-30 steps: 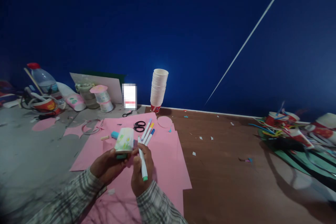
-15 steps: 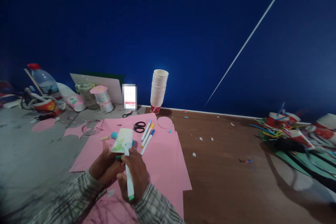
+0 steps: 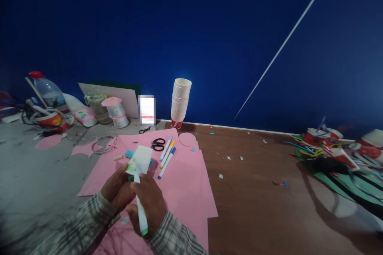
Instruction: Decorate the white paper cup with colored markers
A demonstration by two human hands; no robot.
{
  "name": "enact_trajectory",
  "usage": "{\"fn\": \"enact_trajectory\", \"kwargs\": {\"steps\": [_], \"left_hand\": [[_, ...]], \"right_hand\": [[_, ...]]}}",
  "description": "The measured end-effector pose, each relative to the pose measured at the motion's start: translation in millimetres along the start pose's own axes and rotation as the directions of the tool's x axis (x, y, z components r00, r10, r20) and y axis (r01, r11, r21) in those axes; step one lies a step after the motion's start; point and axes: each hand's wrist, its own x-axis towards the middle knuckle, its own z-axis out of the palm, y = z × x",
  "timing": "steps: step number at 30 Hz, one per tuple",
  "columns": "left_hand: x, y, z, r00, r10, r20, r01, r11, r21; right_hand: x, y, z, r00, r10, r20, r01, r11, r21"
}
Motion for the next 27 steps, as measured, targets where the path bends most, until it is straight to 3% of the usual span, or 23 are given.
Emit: {"fn": "enact_trajectory", "kwargs": {"steps": [2,6,12,17,21,27], "left_hand": [[0.8,2.6,-0.1,0.999,-0.042,-0.013,0.042,0.998,-0.049],[1.9,7.5,-5.1,0.995,-0.101,0.003,0.101,0.991,-0.083],[2.8,10.0,-14.7,0.995,-0.078,-0.066,0.076,0.997,-0.032],[2.6,10.6,-11.9,0.987,-0.094,-0.128,0.090,0.995,-0.039],[0.8,10.0,-4.4,0.992,-0.081,-0.096,0.073,0.993,-0.088],[0.2,7.7,-4.5,0.999,-0.052,-0.016,0.051,0.994,-0.092]], "right_hand": [[4.2,-5.3,-2.0,0.994,-0.064,0.091,0.065,0.998,-0.013],[11.4,-12.6,-3.2,0.978,-0.036,0.207,0.035,0.999,0.005],[17.4,-15.0,-4.4,0.976,-0.104,0.192,0.098,0.994,0.039],[21.5,-18.1,-9.4,0.968,-0.056,0.245,0.050,0.998,0.033],[14.7,-9.0,-7.7,0.991,-0.094,0.096,0.097,0.995,-0.026],[2.8,11.6,-3.1,0.998,-0.036,-0.046,0.032,0.994,-0.103]]}}
